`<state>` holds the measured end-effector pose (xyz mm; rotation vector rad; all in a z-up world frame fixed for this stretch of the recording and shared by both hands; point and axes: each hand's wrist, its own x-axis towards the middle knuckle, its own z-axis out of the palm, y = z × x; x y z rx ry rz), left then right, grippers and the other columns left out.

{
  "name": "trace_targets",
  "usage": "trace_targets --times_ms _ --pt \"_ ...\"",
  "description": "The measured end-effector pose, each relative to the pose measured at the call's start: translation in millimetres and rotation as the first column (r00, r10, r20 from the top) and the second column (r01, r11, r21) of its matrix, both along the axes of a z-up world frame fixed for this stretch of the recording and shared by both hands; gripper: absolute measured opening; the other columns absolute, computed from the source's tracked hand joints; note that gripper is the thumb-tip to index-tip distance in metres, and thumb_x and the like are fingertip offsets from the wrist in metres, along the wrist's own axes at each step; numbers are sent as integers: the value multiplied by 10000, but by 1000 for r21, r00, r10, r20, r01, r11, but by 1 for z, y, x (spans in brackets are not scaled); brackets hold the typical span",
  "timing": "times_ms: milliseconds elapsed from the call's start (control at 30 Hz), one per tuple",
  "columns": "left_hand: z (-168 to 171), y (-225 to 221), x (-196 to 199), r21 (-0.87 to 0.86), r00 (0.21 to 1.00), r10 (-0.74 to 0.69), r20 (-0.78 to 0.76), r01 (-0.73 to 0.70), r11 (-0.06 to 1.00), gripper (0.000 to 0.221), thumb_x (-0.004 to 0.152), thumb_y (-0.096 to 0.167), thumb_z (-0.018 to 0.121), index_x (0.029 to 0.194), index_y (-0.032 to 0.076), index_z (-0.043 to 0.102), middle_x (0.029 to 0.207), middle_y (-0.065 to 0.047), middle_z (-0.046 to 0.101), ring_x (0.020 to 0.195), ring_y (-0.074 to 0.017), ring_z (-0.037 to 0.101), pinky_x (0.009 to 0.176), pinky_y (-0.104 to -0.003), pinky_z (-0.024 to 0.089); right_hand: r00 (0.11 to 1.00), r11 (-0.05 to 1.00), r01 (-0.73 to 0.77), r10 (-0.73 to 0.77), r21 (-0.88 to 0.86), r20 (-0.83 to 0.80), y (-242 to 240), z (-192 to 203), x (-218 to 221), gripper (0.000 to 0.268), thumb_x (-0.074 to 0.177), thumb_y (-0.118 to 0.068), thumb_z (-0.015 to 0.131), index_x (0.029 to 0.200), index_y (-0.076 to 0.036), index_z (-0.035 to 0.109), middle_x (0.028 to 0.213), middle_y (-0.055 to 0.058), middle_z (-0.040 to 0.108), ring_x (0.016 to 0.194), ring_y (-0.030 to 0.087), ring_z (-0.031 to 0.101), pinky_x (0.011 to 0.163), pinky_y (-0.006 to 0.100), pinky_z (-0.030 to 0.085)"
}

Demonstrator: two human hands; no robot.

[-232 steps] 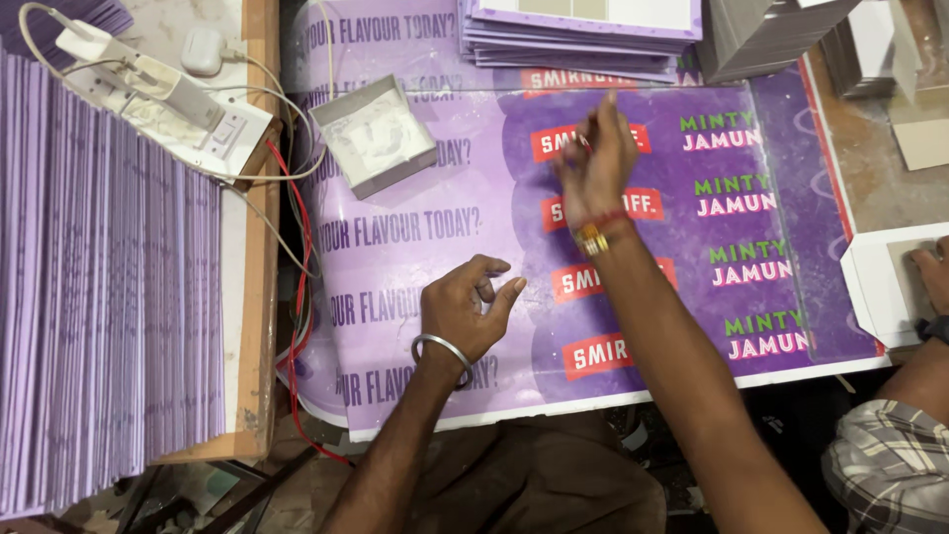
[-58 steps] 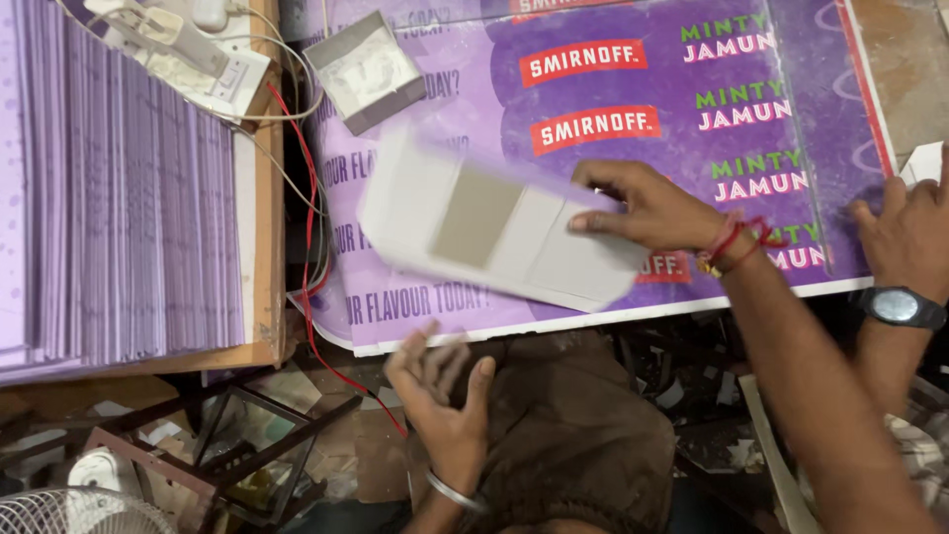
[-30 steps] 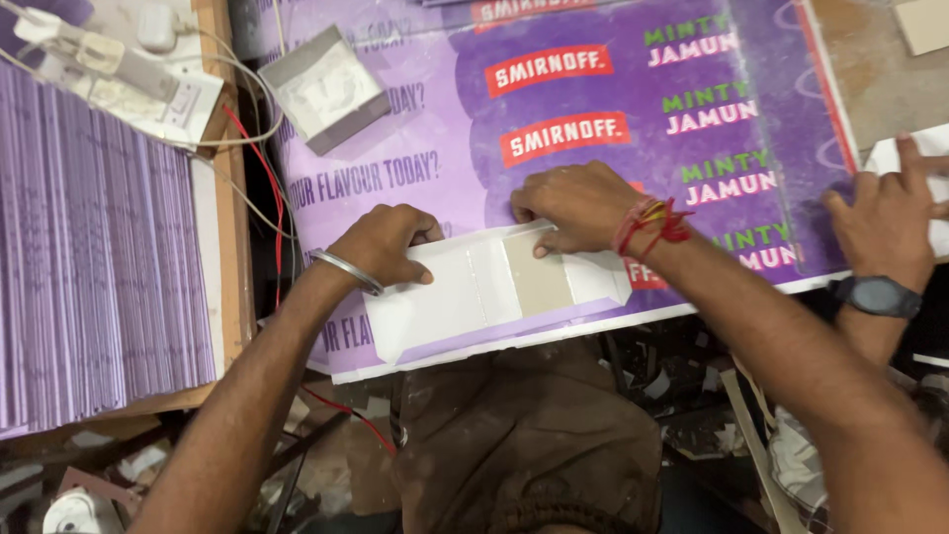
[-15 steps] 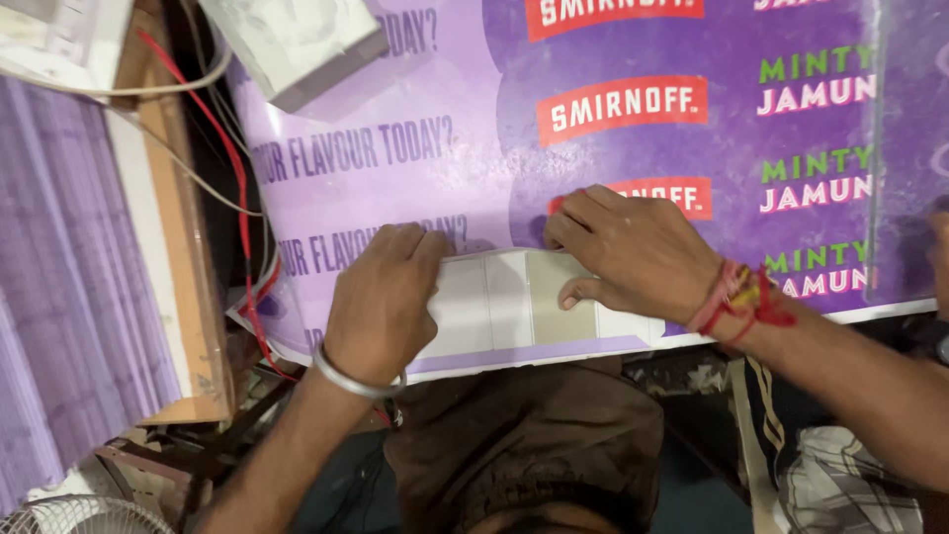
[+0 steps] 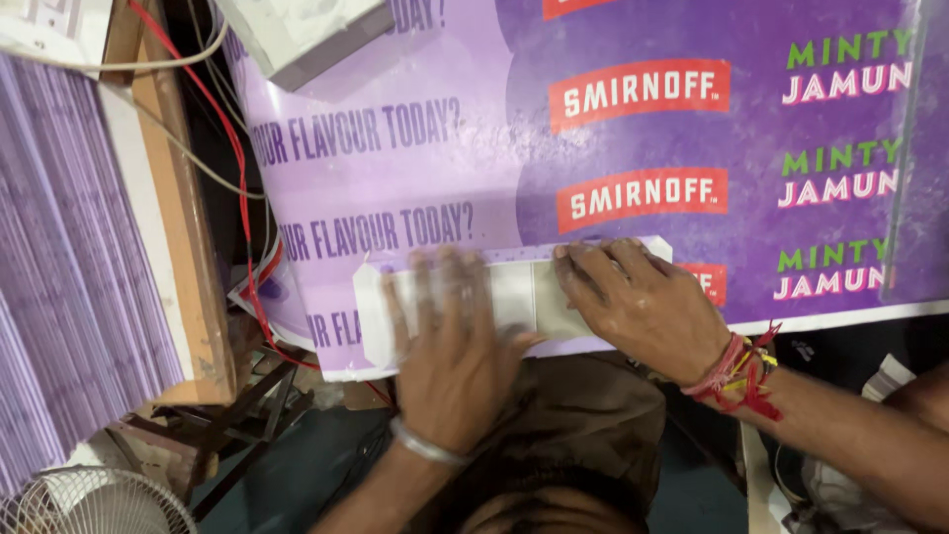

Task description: The person folds flat purple and white paper sheets into small rectangular boxes by hand. They repeatedly fold the sides and flaps, then stack the finished boxes on the table.

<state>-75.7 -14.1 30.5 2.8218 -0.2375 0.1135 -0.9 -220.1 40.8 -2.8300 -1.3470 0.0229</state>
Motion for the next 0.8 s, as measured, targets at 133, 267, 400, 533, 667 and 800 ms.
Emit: trace_targets --times_ms 133,267,400,533,667,800 --pt "-17 -39 3 -88 992 -95 -80 88 992 834 947 578 528 1481 -59 461 1524 -294 484 1489 -451 366 1217 -649 205 1000 1000 4 -5 15 26 -5 -6 -10 437 768 -166 684 1187 -44 692 1118 33 648 957 190 647 650 271 595" --pt "-6 -9 -8 -74 998 -52 28 54 996 902 957 639 508 1499 -79 443 1555 -283 470 1506 -384 375 1225 -691 148 999 996 11 -14 85 30 -5 -7 -9 418 823 -244 711 1199 -62 705 1093 12 661 900 164 637 569 271 570" --pt "-1 13 -15 152 994 107 24 -109 982 952 942 671 492 1482 -112 439 1532 -271 478 1497 -367 367 1198 -711 91 999 987 19 -24 158 30 -11 -10 -12 397 830 -287 751 1183 -107 728 1080 -15 696 904 150 638 520 283 537" --pt "-17 -19 -7 -10 999 34 32 -34 999 922 907 662 519 1470 -66 468 1520 -293 479 1468 -403 364 1174 -687 101 995 964 95 -100 250 8 -13 -11 -12 447 806 -376 800 1172 -127 736 1046 4 690 928 170 631 631 324 541" --pt "-20 -30 -4 -63 999 -41 33 43 997 870 881 608 622 1458 -34 515 1499 -254 516 1458 -386 406 1203 -695 126 986 957 141 -159 252 50 -11 -7 -12 549 707 -429 823 1155 -121 749 1074 15 696 992 198 642 741 338 530" --pt "-12 -17 3 -60 994 -101 32 103 993 805 817 531 714 1410 7 566 1465 -251 545 1424 -370 450 1189 -699 144 983 957 172 -182 233 22 -8 -6 -11 482 703 -416 840 1095 -144 771 1060 -10 701 989 180 642 785 348 514"
